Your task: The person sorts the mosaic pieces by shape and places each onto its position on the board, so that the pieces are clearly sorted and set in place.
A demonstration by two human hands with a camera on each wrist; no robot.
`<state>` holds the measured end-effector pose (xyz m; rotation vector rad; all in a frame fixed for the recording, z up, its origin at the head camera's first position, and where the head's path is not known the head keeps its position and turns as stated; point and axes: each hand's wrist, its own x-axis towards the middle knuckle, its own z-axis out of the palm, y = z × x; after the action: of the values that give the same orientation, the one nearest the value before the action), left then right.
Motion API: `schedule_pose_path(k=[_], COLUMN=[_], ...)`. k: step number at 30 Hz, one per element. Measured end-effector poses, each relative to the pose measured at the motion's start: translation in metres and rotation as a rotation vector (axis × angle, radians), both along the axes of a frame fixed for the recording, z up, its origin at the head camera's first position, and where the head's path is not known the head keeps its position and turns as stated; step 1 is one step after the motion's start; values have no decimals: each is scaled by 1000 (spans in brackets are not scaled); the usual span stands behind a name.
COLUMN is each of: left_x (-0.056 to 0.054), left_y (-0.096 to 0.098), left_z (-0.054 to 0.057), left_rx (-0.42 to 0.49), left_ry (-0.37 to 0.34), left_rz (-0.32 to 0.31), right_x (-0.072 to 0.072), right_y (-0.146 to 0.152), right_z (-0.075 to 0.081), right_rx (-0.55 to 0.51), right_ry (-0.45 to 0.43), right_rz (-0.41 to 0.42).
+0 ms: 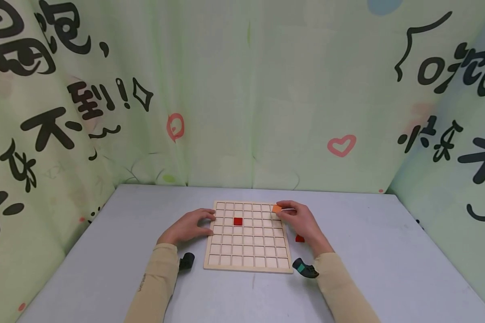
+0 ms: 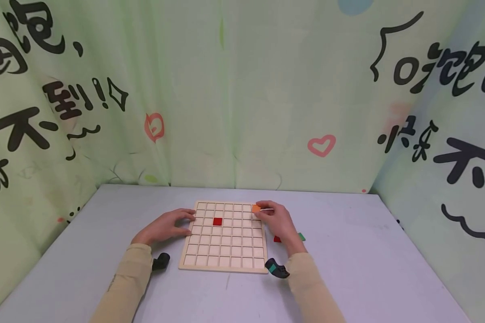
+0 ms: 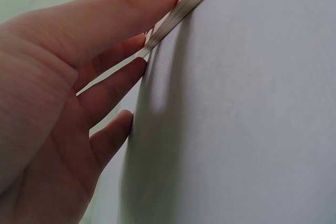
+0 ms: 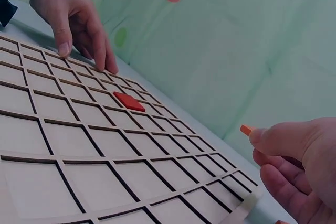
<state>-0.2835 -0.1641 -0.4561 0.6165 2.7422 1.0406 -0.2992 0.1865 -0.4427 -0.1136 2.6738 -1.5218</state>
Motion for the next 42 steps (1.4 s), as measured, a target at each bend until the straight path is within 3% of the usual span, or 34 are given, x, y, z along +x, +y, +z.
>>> schedule_pose_path(k=[10,16,21,28,42], left_x=[1,0,0,1,1], left_y=[-1,0,-1,0,1], left_z=[-3,-1,0,1,2], left_rx=[3,12,4,7,-7], left_ry=[44,-3,2,-7,-6], left_rz=[-11,1,-2,5,9], right_x=[1,3,1,0,1], right_y=[-21,-32,-42,-52,-63], right_z=[-2,-3,-7,-11,-15], right_rx=[29,11,2,56,42], right_ry=[30,16,11,70,68], right_rz=[24,52,66,100,139])
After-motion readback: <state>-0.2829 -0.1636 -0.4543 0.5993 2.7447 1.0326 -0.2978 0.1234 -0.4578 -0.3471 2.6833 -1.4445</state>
